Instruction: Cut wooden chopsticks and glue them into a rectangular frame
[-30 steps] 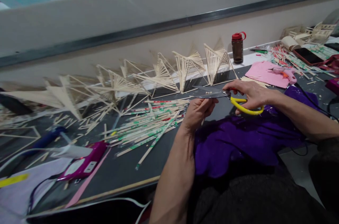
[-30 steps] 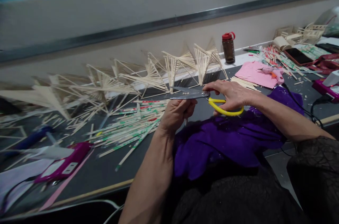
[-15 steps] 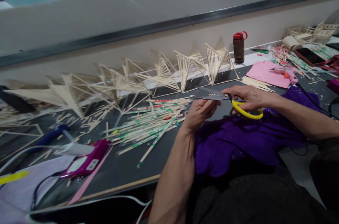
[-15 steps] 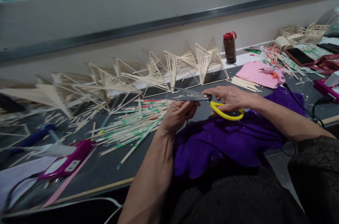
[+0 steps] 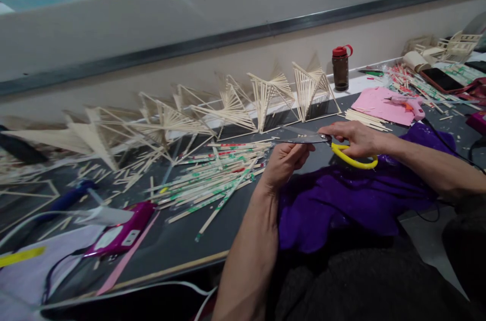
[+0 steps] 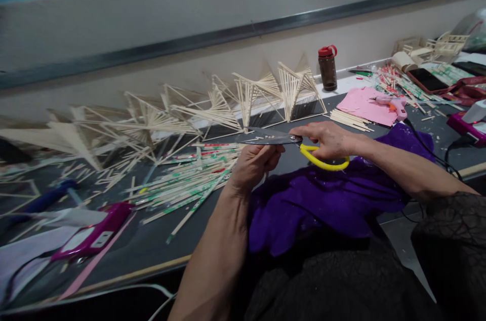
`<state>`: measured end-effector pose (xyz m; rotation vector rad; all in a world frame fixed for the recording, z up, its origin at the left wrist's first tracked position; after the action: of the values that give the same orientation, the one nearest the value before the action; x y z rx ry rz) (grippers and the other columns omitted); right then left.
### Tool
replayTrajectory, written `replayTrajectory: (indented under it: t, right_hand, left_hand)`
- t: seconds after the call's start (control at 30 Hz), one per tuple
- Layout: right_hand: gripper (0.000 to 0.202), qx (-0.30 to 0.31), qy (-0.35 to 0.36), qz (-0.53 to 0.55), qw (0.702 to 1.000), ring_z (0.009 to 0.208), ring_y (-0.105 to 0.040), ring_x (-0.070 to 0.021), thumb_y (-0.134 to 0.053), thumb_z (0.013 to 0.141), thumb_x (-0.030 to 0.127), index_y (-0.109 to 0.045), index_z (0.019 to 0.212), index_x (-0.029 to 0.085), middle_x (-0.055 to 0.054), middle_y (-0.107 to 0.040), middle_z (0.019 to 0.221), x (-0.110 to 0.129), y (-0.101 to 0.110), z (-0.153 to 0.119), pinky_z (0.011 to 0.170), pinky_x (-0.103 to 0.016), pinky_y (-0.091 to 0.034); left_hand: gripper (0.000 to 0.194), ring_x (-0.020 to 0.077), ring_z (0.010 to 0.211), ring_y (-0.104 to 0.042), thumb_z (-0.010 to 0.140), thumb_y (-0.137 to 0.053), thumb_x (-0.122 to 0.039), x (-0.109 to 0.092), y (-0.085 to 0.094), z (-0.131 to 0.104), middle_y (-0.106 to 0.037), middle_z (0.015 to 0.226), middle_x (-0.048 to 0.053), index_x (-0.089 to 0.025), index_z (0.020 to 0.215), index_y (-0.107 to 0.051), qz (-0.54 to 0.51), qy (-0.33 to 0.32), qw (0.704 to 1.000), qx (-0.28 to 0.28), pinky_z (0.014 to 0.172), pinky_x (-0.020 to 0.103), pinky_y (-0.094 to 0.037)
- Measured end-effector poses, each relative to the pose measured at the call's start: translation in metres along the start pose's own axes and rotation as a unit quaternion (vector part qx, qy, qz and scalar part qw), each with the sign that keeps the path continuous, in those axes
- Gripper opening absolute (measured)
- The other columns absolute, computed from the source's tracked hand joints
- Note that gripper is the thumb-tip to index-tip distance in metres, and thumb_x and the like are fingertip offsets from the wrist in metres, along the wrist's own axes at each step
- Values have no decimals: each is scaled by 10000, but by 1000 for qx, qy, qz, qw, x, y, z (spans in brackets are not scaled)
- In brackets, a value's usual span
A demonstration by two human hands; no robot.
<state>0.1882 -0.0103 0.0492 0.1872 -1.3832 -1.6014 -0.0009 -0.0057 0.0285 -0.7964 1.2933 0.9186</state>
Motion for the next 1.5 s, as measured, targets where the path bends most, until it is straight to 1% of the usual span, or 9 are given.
replayTrajectory:
  t: [0.1,0.27,0.4,0.57,0.77,0.9,1.07,1.3,1.5]
  right_hand:
    - [597,-4,3,-8,1000,857,-592,-180,-602,727,142,-541,1311,252,-59,-647,1084,-1,-1,1,763,-329,-511]
    - [612,-4,4,-15,1000,863,-587,-175,-591,720,132,-536,1309,288,-37,-647,1077,-3,-2,1,767,-320,-501]
    - [605,4,-3,-28,1000,837,-586,-176,-605,720,135,-531,1307,259,-40,-645,1039,-2,-2,1,768,-330,-495]
    - [587,6,-41,-50,998,915,-601,-214,-701,742,328,-507,1290,241,-81,-623,1205,3,1,2,833,-403,-493]
    - [682,17,-42,-48,998,1077,-569,-272,-760,693,446,-487,1287,248,-97,-598,1211,5,4,3,912,-451,-470]
    - [676,39,-28,-30,998,1069,-561,-275,-733,730,452,-456,1312,246,-100,-577,1193,2,1,2,914,-470,-467]
    - [707,48,-18,-24,998,1048,-558,-276,-742,720,445,-452,1327,227,-101,-566,1154,2,-5,2,905,-469,-470]
    - [707,19,-22,-38,999,1034,-550,-289,-756,698,456,-482,1307,224,-102,-564,1125,5,-5,2,888,-490,-474]
    - [675,11,-17,-24,999,1040,-553,-267,-757,707,408,-500,1301,217,-101,-571,1140,10,-2,1,892,-439,-472]
  left_hand:
    - [490,39,395,-222,702,-713,-610,0,1,0,-304,448,-81,-125,713,-644,-1,1,1000,-1,408,202,-124]
    - [497,42,393,-222,703,-706,-618,1,2,0,-300,444,-81,-125,717,-647,4,6,1000,-3,409,204,-127]
    - [500,42,400,-225,701,-707,-617,3,2,1,-307,449,-80,-121,729,-652,3,9,1000,-2,413,202,-128]
    - [486,41,417,-233,729,-692,-600,6,3,2,-334,483,-69,-116,751,-657,15,20,1000,-1,417,199,-130]
    - [459,44,422,-228,763,-671,-573,8,0,1,-313,486,-73,-115,788,-676,15,3,1000,11,423,201,-139]
    - [470,42,408,-228,755,-674,-587,7,-1,1,-308,468,-77,-117,756,-665,8,-4,1000,22,421,204,-142]
    - [468,42,396,-235,770,-664,-582,7,-2,2,-314,454,-79,-114,766,-673,17,-17,999,32,419,208,-142]
    - [446,42,394,-228,787,-657,-564,7,-3,1,-307,454,-82,-118,772,-668,13,-20,999,38,416,211,-141]
    - [430,41,396,-239,795,-659,-545,4,-5,0,-319,458,-79,-115,778,-667,12,-37,998,44,416,210,-154]
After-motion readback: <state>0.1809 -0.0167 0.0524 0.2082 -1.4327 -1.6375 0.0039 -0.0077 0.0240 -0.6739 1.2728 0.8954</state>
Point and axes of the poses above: each hand's wrist, its own z-axis towards the middle knuckle, its own y-axis out of the back of the hand, x = y × z, the point moved 4 cm from there along z, towards the middle knuckle
